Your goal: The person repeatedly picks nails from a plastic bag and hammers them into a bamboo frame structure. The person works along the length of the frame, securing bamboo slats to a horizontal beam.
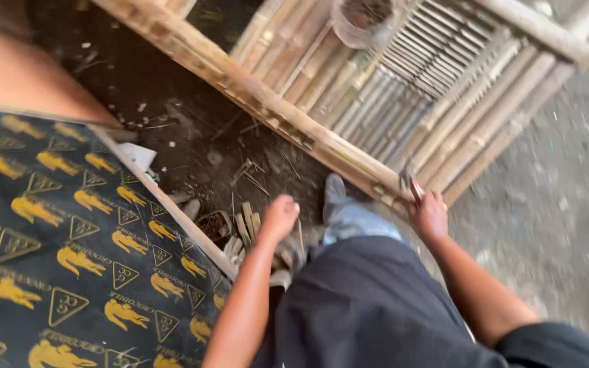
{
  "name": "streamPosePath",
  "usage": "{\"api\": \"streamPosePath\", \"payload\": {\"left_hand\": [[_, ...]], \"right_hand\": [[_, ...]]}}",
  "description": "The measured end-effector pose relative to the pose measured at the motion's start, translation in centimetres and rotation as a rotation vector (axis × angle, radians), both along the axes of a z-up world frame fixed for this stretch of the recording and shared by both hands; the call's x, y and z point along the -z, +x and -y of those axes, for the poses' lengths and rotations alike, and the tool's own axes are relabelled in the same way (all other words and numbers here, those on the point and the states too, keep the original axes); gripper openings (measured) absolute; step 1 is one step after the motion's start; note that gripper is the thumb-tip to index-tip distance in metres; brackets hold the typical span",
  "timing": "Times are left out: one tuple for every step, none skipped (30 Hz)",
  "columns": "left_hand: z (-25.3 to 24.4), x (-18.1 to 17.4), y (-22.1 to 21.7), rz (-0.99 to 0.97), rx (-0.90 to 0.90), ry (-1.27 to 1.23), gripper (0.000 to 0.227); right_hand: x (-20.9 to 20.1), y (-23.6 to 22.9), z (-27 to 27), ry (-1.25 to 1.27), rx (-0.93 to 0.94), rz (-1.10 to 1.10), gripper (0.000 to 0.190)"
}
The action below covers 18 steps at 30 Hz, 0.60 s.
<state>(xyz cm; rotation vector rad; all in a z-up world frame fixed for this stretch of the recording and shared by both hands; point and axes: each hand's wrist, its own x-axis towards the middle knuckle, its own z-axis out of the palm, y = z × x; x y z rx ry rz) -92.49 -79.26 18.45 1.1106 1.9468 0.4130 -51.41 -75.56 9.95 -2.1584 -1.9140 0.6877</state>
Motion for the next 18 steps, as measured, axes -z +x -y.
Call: {"api": "streamPosePath", "payload": {"left_hand": [[-0.3, -0.3, 0.1, 0.030, 0.029, -0.028, 0.039], [-1.2, -0.6, 0.0, 0.061, 0.058, -0.057, 0.039], [-5.2, -0.4, -0.9, 0.077, 0.093, -0.041, 0.039], [-9.0, -0.4, -1.5, 0.029, 0.168, -0.019, 0.038], [-10.5, -0.7, -1.6, -0.013, 0.226, -0.025, 0.037], [-11.9, -0.9, -1.7, -0.055, 0.284, -0.031, 0.036], [-12.6, -1.0, -1.8, -0.040, 0.304, -0.058, 0.036], [-13.4, -1.1, -1.8, -0.025, 0.323, -0.086, 0.036], [-15.8, -1.1, -1.8, -0.012, 0.352, -0.088, 0.037], [-17.7, -1.2, -1.7, -0.040, 0.411, -0.107, 0.037], [-18.6, -1.3, -1.8, -0.067, 0.465, -0.135, 0.038], [-19.7, -1.3, -2.3, -0.093, 0.520, -0.164, 0.039], [-21.2, -1.2, -3.3, -0.140, 0.537, -0.190, 0.038], [-23.0, -0.9, -4.4, -0.187, 0.555, -0.215, 0.037], [-24.9, -0.4, -5.8, -0.237, 0.578, -0.239, 0.036], [-26.9, 0.1, -7.5, -0.306, 0.592, -0.229, 0.032], [-28.6, 0.6, -9.6, -0.374, 0.604, -0.223, 0.030], [-30.5, 1.2, -11.8, -0.441, 0.610, -0.167, 0.034]], "right_hand": [[-0.6, -1.0, -0.8, -0.106, 0.048, -0.023, 0.028], [-1.6, -1.7, -0.7, -0.210, 0.097, -0.047, 0.035], [-2.1, -3.1, -2.3, -0.177, 0.117, -0.095, 0.034], [-2.6, -4.7, -3.7, -0.142, 0.137, -0.142, 0.033], [-3.4, -5.6, -3.5, -0.137, 0.142, -0.183, 0.032], [-3.8, -6.3, -4.2, -0.168, 0.156, -0.196, 0.032], [-3.9, -7.1, -5.2, -0.210, 0.161, -0.207, 0.031], [-4.2, -8.0, -5.5, -0.251, 0.166, -0.218, 0.030], [-4.5, -8.9, -6.1, -0.255, 0.166, -0.218, 0.031], [-4.9, -9.8, -6.2, -0.259, 0.166, -0.217, 0.032], [-5.3, -10.8, -6.0, -0.273, 0.163, -0.217, 0.033], [-5.6, -11.9, -6.1, -0.259, 0.173, -0.190, 0.031], [-5.8, -13.4, -6.2, -0.247, 0.188, -0.166, 0.030], [-6.0, -14.7, -6.4, -0.235, 0.203, -0.143, 0.029], [-6.1, -16.0, -6.9, -0.269, 0.212, -0.113, 0.028], [-6.1, -17.3, -7.6, -0.303, 0.220, -0.084, 0.027], [-6.2, -18.8, -8.1, -0.341, 0.226, -0.054, 0.026], [-6.3, -20.4, -8.6, -0.263, 0.193, -0.066, 0.024]]}}
